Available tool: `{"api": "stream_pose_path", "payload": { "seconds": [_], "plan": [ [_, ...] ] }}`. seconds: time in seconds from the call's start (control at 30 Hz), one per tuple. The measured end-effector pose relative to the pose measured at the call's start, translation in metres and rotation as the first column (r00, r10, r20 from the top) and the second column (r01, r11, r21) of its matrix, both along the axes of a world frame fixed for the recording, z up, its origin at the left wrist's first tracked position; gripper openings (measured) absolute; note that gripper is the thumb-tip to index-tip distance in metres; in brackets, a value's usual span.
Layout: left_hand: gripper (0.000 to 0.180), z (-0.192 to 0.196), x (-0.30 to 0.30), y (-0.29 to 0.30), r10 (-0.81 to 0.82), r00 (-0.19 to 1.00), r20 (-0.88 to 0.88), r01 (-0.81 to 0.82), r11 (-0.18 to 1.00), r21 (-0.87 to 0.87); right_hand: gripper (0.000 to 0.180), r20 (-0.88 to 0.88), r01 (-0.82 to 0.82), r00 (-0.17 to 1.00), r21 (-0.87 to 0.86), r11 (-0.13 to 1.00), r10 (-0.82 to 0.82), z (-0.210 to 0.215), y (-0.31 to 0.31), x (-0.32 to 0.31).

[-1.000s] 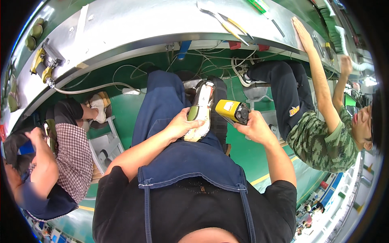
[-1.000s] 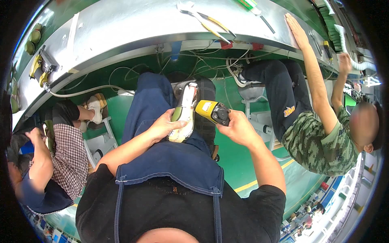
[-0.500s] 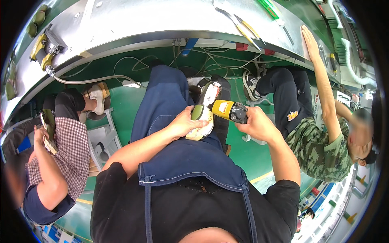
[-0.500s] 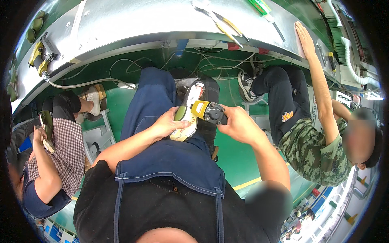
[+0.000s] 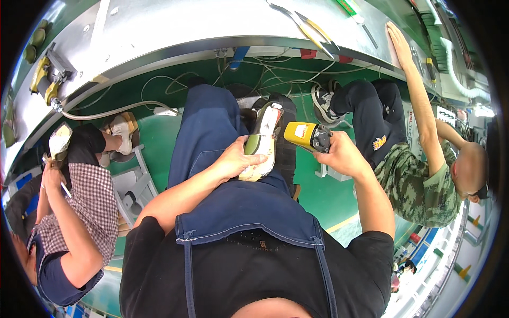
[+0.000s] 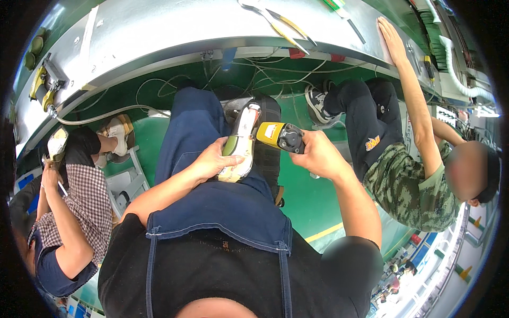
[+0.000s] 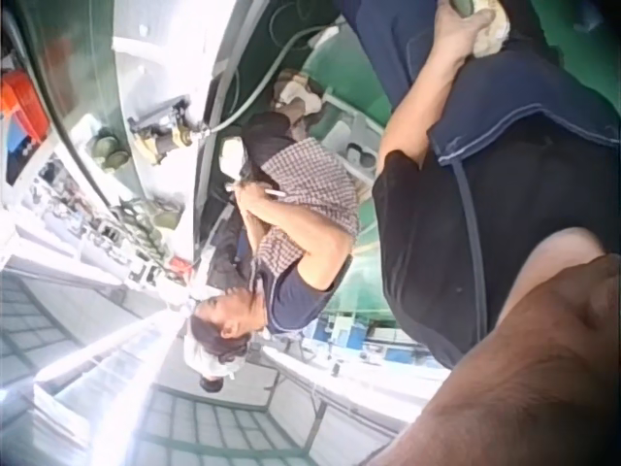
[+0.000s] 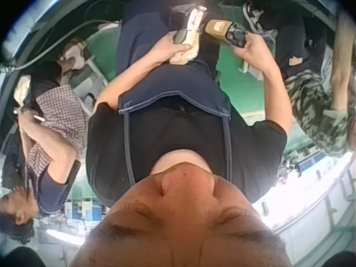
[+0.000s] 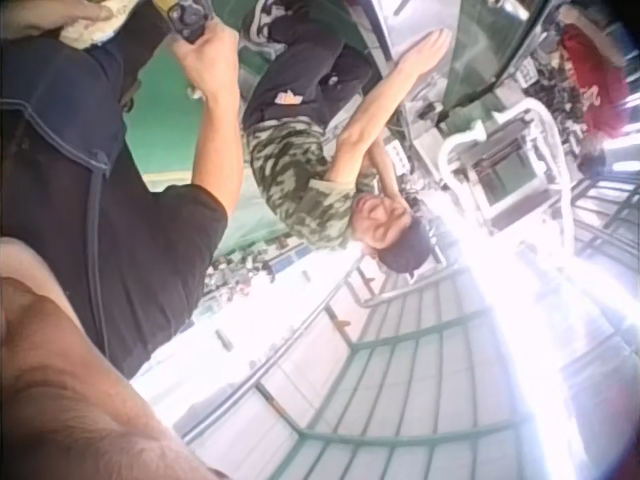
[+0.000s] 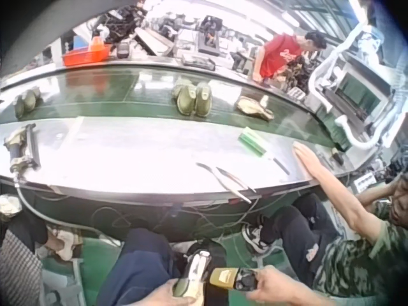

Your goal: The person assembles green slippers on a factory assembly line. They pick up a slipper, use a staple gun to attach the sole, and then place the finished product on the conveyor belt. The process is repeated for multiple units.

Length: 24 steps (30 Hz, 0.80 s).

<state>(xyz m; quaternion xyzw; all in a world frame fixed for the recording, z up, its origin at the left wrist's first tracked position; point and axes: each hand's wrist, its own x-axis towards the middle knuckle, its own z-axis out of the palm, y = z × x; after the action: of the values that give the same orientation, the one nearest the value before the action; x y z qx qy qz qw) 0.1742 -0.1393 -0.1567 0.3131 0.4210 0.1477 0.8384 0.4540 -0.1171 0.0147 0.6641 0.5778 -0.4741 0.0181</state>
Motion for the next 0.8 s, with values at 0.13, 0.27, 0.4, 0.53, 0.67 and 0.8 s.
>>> {"api": "stream_pose_path", "payload": {
  "seconds": [0.13, 0.27, 0.4, 0.53, 0.67, 0.8],
  "plan": [
    [0.094, -0.001, 0.001, 0.000, -0.015, 1.000, -0.009, 0.015, 1.000, 0.006, 0.017, -0.068, 0.009, 0.998, 0.026, 1.000, -0.007, -0.013, -0.014, 0.009],
    [0.093, 0.006, 0.001, 0.003, -0.025, 0.999, -0.024, 0.025, 1.000, 0.001, 0.016, -0.068, -0.010, 0.998, 0.005, 1.000, 0.011, -0.007, -0.012, -0.001],
    [0.093, 0.001, 0.001, 0.000, -0.018, 0.999, -0.039, 0.020, 0.999, 0.032, 0.015, -0.054, -0.006, 0.999, -0.003, 1.000, 0.006, -0.004, -0.008, -0.006],
    [0.093, 0.007, 0.002, 0.002, -0.020, 0.999, -0.030, 0.020, 1.000, 0.000, 0.015, -0.042, -0.061, 0.997, 0.020, 0.998, 0.062, -0.010, -0.006, 0.001],
    [0.099, -0.009, 0.003, -0.002, -0.014, 1.000, -0.013, 0.014, 1.000, 0.000, 0.024, 0.034, -0.037, 0.999, -0.015, 0.999, 0.038, -0.018, -0.004, 0.017],
    [0.104, -0.010, 0.002, 0.003, -0.063, 0.997, 0.033, 0.063, 0.998, 0.003, 0.033, -0.150, 0.180, 0.979, 0.295, 0.938, -0.141, 0.000, 0.007, 0.033]
  ]
}}
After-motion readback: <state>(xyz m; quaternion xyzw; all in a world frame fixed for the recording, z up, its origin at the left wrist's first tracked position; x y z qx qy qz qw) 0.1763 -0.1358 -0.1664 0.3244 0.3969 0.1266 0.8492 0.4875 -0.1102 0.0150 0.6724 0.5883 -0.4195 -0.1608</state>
